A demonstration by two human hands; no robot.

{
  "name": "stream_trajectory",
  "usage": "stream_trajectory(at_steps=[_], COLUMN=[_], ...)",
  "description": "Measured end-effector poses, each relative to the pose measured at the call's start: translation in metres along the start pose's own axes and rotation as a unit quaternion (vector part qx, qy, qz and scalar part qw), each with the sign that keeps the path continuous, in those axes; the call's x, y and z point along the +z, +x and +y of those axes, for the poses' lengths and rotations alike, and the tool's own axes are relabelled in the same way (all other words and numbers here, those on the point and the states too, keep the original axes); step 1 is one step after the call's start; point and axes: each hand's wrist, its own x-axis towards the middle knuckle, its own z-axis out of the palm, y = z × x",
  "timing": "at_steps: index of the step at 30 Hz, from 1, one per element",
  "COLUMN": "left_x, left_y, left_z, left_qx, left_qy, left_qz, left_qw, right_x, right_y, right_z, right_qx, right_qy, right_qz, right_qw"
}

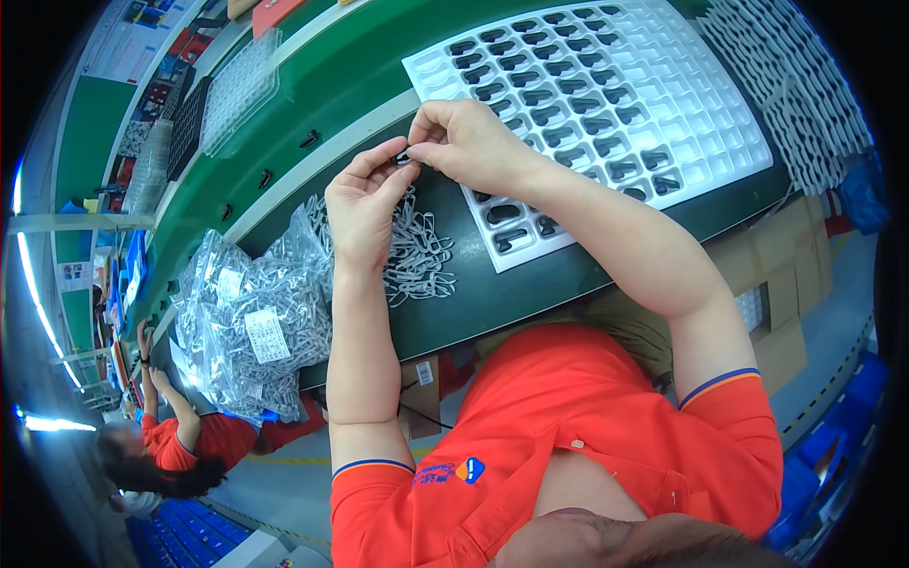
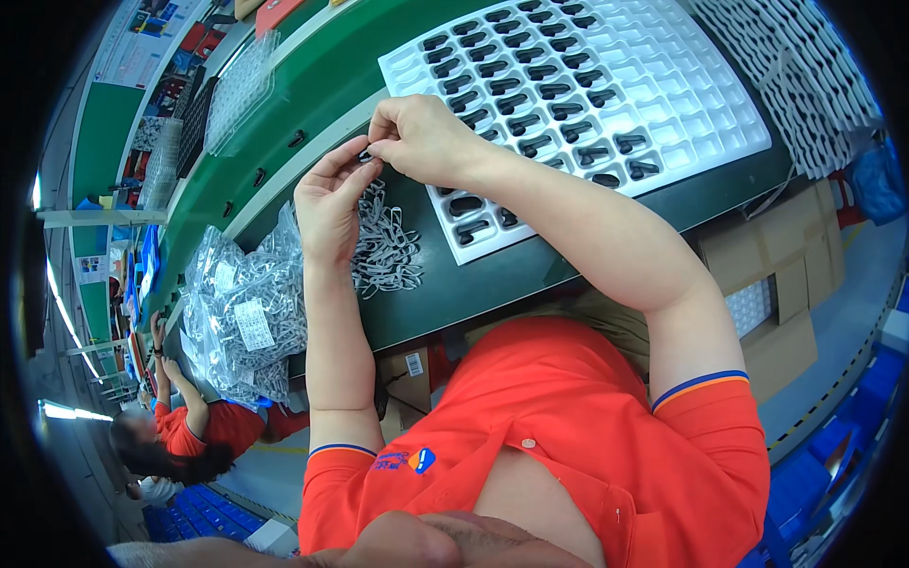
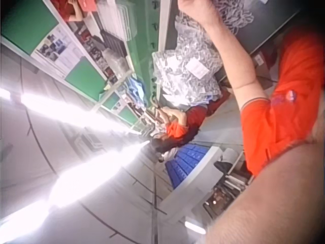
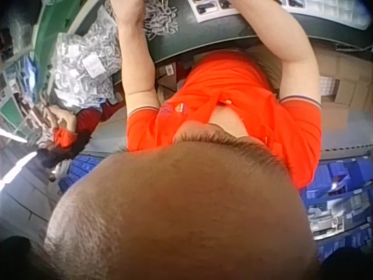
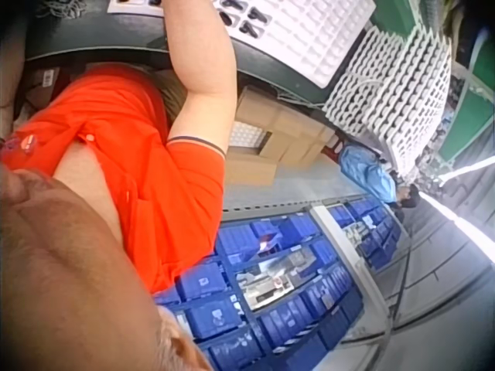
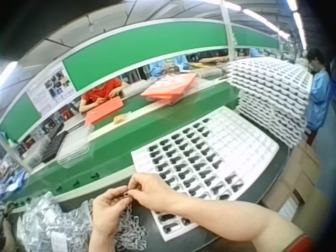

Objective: Sorting small metal components into a grid tray.

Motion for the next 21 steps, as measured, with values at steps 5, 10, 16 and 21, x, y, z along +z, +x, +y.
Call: stream_trajectory(at_steps=[5,10,16,21], left_x=[0.002,-0.001,-0.011,-0.043], left_y=[-0.001,0.002,0.057,0.137], left_z=[0.003,0.007,0.026,0.002], left_qx=[-0.006,0.01,0.126,0.11], left_qy=[-0.006,0.013,0.511,0.573], left_qz=[0.022,-0.011,0.009,0.071], left_qw=[1.0,1.0,0.85,0.809], right_x=[-0.001,-0.005,0.001,0.018], right_y=[0.0,0.002,0.001,-0.001], right_z=[0.001,0.005,0.009,0.009], right_qx=[0.016,0.002,-0.135,-0.128], right_qy=[0.019,0.06,-0.153,-0.289], right_qz=[-0.014,-0.023,0.035,-0.076], right_qw=[1.0,0.998,0.978,0.946])
